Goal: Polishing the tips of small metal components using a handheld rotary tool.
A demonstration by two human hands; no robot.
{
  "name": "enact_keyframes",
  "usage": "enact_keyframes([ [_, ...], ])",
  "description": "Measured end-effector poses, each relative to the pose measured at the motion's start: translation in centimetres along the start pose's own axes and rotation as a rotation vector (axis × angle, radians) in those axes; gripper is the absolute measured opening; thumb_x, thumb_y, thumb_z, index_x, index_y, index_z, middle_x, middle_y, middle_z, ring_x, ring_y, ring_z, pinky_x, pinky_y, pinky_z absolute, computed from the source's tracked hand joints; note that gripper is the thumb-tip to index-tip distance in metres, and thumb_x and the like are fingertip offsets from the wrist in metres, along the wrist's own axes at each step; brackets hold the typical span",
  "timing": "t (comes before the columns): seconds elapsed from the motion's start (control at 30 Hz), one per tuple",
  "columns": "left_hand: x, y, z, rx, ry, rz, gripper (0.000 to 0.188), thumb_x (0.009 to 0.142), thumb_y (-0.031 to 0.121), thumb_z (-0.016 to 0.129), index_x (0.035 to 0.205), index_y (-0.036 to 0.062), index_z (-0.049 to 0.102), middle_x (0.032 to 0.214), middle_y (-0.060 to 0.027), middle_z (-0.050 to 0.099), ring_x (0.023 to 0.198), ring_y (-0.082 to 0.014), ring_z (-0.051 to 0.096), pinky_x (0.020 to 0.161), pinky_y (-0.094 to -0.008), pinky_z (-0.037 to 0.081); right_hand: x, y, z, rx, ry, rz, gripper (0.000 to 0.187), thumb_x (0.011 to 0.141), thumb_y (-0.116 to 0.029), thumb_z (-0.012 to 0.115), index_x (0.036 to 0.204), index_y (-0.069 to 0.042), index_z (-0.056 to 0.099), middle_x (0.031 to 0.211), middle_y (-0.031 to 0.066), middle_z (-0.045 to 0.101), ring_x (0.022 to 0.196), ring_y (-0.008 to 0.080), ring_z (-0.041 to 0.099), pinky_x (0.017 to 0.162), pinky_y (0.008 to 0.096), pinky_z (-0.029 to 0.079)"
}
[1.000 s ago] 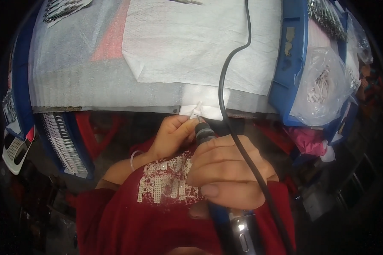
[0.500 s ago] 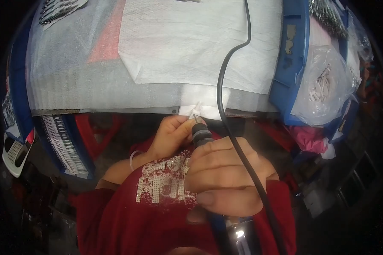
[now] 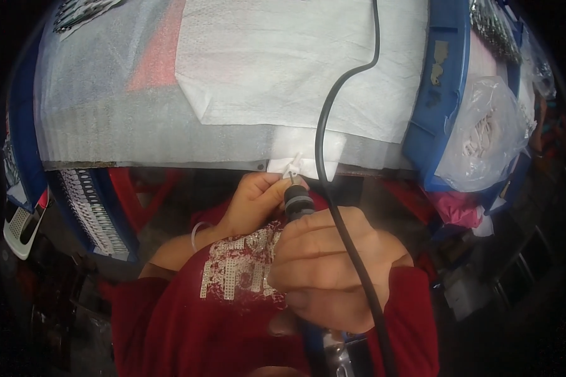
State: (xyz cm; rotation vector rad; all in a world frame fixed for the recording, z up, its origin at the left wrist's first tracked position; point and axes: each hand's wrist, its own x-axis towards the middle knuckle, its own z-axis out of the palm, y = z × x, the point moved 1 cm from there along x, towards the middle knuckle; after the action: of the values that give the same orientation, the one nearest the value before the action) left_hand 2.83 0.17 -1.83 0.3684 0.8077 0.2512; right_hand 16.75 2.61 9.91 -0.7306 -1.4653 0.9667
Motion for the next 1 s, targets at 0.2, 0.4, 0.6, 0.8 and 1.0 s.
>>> enact_keyframes([
  [0.2, -0.1, 0.3, 0.2, 0.06, 0.025, -0.001, 0.027, 0.095, 0.017, 0.055, 0.073, 0.0014, 0.059, 0.061, 0.005, 0.05, 0.055, -0.0021, 0.04, 0.048, -0.0199, 0.032, 0.3, 0.0, -1.5, -0.065, -0.154, -0.029, 0.043, 0.079, -0.025, 0.075, 0.095, -0.004, 0.041, 0.078, 0.0137, 0.064, 0.062, 0.0216, 0.065, 0.052, 0.0315, 0.055],
  [0.4, -0.3, 1.2, 0.5, 0.007, 0.02, -0.012, 0.024, 0.095, 0.018, 0.054, 0.083, 0.0002, 0.063, 0.062, 0.0049, 0.049, 0.054, -0.0021, 0.04, 0.048, -0.0187, 0.032, -1.4, -0.6, -1.0, -0.157, -0.059, -0.013, 0.056, 0.08, -0.033, 0.074, 0.109, -0.007, 0.034, 0.077, 0.0092, 0.062, 0.06, 0.0191, 0.063, 0.057, 0.0312, 0.054],
  [0.6, -0.4, 1.0, 0.4, 0.004, -0.011, 0.003, 0.023, 0.096, 0.019, 0.054, 0.096, -0.0008, 0.065, 0.064, 0.0047, 0.049, 0.054, -0.0018, 0.04, 0.048, -0.0169, 0.032, -1.4, -0.8, -0.9, -0.093, 0.025, -0.043, 0.039, 0.079, -0.02, 0.068, 0.099, -0.001, 0.04, 0.076, 0.0161, 0.062, 0.058, 0.0238, 0.063, 0.053, 0.0346, 0.054],
  [0.8, -0.2, 0.8, 0.5, 0.007, -0.004, -0.016, 0.023, 0.096, 0.019, 0.053, 0.096, -0.0005, 0.065, 0.064, 0.0047, 0.049, 0.054, -0.0017, 0.04, 0.047, -0.017, 0.031, -1.3, -1.2, -1.5, -0.141, -0.122, 0.053, 0.055, 0.079, -0.03, 0.074, 0.108, -0.007, 0.033, 0.081, 0.0103, 0.063, 0.062, 0.0203, 0.064, 0.061, 0.0358, 0.055],
  [1.0, -0.3, 1.2, 0.5, 0.023, 0.014, -0.026, 0.022, 0.096, 0.018, 0.053, 0.096, -0.0005, 0.065, 0.063, 0.0049, 0.049, 0.054, -0.0017, 0.04, 0.047, -0.0173, 0.031, -1.2, -0.3, -1.7, -0.096, -0.106, -0.038, 0.054, 0.078, -0.029, 0.075, 0.107, -0.006, 0.036, 0.08, 0.0117, 0.063, 0.063, 0.0212, 0.065, 0.058, 0.0328, 0.055],
])
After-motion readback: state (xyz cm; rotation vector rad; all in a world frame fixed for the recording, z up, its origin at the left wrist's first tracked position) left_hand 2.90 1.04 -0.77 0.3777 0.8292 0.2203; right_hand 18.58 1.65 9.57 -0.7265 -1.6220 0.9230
